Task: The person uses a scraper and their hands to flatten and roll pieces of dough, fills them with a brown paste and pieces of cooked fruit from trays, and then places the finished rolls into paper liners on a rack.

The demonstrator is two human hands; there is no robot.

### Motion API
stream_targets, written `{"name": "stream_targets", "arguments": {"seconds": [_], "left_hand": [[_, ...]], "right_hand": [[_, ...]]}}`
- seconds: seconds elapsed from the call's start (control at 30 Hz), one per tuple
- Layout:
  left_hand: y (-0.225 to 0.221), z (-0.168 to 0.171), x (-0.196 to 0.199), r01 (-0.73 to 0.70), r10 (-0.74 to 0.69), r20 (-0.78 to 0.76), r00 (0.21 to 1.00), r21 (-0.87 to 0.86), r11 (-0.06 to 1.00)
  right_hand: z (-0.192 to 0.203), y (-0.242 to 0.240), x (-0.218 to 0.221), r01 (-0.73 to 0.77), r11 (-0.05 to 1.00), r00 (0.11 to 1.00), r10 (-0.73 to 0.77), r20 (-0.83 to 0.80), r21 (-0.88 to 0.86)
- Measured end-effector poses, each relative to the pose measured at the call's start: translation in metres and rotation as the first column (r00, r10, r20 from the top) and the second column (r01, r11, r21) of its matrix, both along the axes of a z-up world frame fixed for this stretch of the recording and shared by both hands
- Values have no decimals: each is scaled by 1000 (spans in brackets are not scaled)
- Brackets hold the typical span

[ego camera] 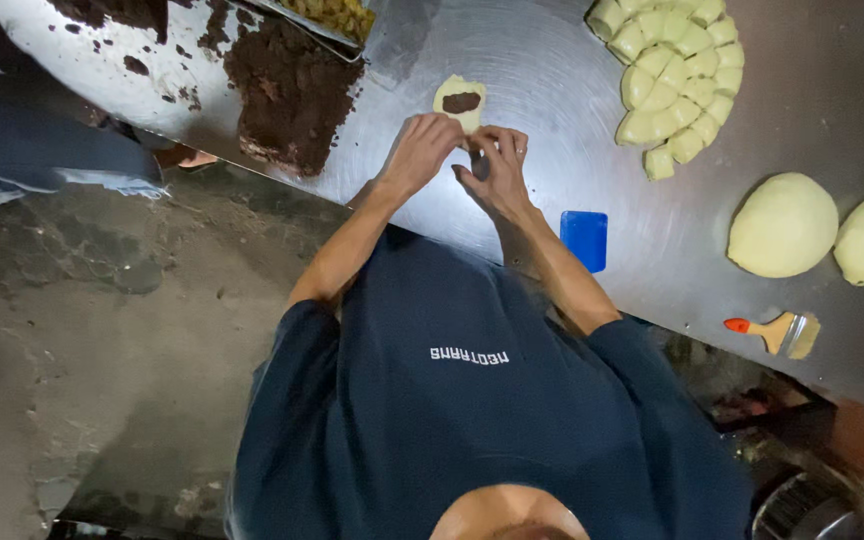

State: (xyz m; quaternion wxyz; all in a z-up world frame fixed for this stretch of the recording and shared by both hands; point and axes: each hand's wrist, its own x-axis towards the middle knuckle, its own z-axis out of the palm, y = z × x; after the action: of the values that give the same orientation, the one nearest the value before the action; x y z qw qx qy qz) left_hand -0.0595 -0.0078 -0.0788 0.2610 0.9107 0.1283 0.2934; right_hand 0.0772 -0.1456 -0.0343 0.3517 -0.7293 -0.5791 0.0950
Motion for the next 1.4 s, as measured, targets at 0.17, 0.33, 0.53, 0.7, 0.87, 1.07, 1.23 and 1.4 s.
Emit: {"name": "stream_targets", "arguments": {"seconds": [0.17, 0.33, 0.53, 0.7, 0.87, 1.07, 1.23, 1.4], "left_hand": [[0, 7, 5, -106, 92, -64, 994, -278, 955], [-27, -9, -46, 90, -42, -246, 968, 188, 978], [-54, 2, -66, 9, 118, -382, 917, 315, 949], [-50, 14, -81, -33, 88, -360, 929, 158, 987], [-9, 7, -103, -28, 28, -274, 961, 6, 1000], [34, -19, -110, 49, -65, -130, 989, -125, 991], [41, -24, -112, 84, -102, -100, 990, -166, 983], [46, -26, -110, 145, -177, -137, 975, -215, 966]], "right_hand": [[0, 6, 9, 105, 994, 995, -104, -5, 24], [0, -40, 2, -35, 966, 939, 120, 323, -257], [6, -66, -27, 61, 928, 795, 177, 580, -366], [29, -62, -40, 63, 882, 847, 200, 493, -467], [69, 4, -33, -10, 894, 953, 144, 268, -447], [83, 169, -23, -119, 986, 985, 131, 108, -118], [48, 281, -20, -310, 936, 926, 336, 169, -164], [7, 327, -4, -255, 879, 832, 411, 373, -403]]}}
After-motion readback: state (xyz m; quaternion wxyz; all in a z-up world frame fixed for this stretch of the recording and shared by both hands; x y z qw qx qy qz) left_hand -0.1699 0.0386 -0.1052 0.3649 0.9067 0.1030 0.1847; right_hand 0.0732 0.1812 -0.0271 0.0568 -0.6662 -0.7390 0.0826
